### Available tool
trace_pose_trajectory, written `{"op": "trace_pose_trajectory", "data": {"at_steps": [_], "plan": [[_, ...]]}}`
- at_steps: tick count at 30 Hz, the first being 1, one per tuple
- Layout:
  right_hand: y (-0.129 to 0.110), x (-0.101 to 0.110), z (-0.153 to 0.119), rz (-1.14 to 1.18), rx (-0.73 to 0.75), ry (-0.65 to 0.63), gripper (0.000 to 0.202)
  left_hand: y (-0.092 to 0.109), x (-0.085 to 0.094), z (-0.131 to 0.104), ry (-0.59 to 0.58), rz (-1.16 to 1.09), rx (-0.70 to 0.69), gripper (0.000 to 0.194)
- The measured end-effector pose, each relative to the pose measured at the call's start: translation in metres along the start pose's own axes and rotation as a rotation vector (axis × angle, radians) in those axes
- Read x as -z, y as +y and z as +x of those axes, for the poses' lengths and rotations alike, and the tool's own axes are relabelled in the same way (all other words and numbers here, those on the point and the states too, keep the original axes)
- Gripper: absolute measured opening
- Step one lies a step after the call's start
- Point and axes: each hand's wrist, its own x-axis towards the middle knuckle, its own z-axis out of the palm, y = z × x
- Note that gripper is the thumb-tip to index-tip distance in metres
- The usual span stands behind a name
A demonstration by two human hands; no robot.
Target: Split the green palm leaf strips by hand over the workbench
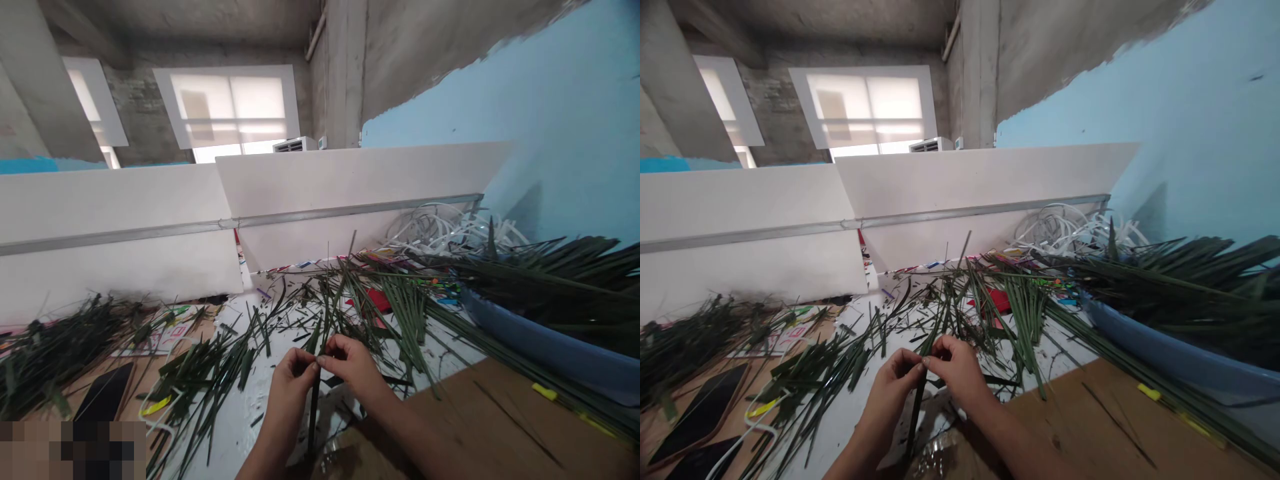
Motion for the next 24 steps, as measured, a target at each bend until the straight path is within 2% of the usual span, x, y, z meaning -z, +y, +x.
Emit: {"op": "trace_pose_trajectory", "data": {"at_steps": [8,14,19,24], "plan": [[-0.004,0.0,0.0,0.036,0.047,0.143,0.015,-0.002,-0.006,0.01,-0.068,-0.016,0.004,0.021],[-0.011,0.005,0.004,0.148,0.01,0.187,0.02,-0.003,-0.008,0.01,-0.089,-0.017,0.04,0.019],[-0.013,0.005,0.005,0.185,-0.045,0.143,0.02,-0.003,-0.009,0.01,-0.101,-0.028,0.059,0.017],[-0.014,0.004,0.006,0.162,-0.023,0.123,0.021,0.001,-0.012,0.012,-0.095,-0.049,0.042,0.018]]}}
